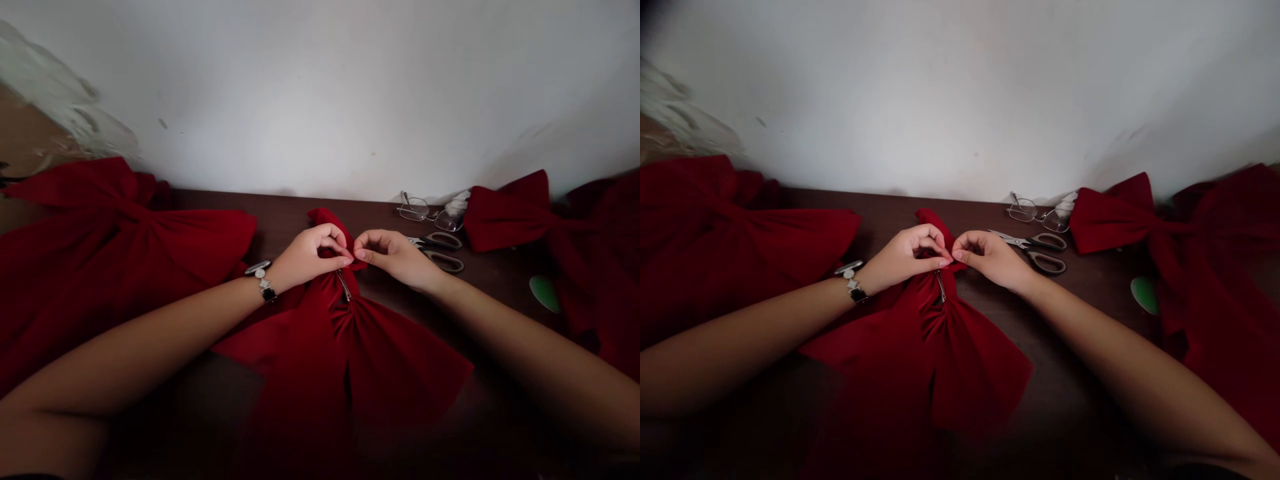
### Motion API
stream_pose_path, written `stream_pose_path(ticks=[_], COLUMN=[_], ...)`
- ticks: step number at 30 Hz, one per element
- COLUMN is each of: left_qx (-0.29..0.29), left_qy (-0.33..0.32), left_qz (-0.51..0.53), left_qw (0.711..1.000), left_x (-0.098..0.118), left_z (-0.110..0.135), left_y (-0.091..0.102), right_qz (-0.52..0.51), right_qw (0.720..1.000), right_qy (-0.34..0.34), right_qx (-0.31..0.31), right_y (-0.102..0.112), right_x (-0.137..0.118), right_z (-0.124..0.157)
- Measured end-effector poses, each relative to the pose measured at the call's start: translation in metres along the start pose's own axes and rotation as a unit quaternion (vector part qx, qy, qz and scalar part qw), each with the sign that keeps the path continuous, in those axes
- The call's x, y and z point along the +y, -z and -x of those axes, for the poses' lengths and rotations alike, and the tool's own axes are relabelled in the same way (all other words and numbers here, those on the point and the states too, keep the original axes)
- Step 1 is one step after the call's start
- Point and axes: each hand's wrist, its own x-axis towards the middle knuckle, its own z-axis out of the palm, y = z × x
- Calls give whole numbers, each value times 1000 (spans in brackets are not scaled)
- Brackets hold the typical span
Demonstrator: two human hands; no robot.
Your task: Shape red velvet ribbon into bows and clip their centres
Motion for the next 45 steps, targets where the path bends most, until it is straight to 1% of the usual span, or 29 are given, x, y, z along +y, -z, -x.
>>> stream_pose_path(ticks=[5,9,16,19,25,32,40,45], left_qx=[11,6,4,4,4,5,10,12], left_qy=[3,5,28,35,38,47,31,29], left_qz=[4,7,9,7,3,3,-14,-23], left_qw=[1000,1000,1000,999,999,999,999,999], left_x=[-1,-2,-2,-2,-1,2,-2,0], left_z=[-1,-1,0,0,0,0,-1,0], left_y=[0,0,1,2,2,2,1,1], right_qz=[-22,-52,-71,-66,-33,-28,-14,2], right_qw=[1000,998,997,998,999,1000,1000,1000], right_qy=[-19,-30,-22,-17,-7,4,-4,5], right_qx=[5,5,12,13,-4,10,10,14], right_y=[0,2,5,5,5,4,3,2], right_x=[0,2,8,8,5,5,6,6], right_z=[0,0,-1,-1,0,-1,-1,0])
